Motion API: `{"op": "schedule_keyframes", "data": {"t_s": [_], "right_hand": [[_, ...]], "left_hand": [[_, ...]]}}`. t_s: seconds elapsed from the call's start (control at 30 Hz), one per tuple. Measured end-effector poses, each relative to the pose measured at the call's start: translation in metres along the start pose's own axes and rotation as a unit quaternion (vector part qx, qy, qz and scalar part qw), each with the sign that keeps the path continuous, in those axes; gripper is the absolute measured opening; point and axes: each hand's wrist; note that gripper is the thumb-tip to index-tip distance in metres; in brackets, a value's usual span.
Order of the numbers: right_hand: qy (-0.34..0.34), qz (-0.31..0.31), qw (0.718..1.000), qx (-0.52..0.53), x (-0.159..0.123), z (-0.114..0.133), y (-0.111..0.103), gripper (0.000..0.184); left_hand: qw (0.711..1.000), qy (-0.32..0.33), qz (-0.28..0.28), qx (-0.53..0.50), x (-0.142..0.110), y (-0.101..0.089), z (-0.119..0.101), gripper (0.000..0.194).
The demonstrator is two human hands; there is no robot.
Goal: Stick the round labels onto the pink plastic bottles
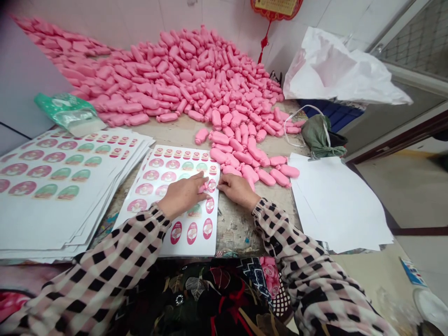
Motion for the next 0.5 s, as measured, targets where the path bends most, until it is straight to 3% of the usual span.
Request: {"op": "schedule_keyframes", "data": {"t_s": [0.37, 0.5], "right_hand": [[-0.010, -0.059, 0.998, -0.021, -0.016, 0.006, 0.010, 0.010], [0.018, -0.066, 0.998, 0.016, -0.017, 0.007, 0.013, 0.012]], "left_hand": [[1.000, -0.007, 0.003, -0.010, -0.001, -0.001, -0.002, 0.051], [1.000, -0.010, 0.005, -0.013, 0.000, -0.001, -0.001, 0.051]]}}
Point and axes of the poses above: each hand's wrist, its own x-axis towards the middle knuckle, its own y-axis out of the palm, z = x × y, and after that the axes turned 6 degrees about y, right-handed
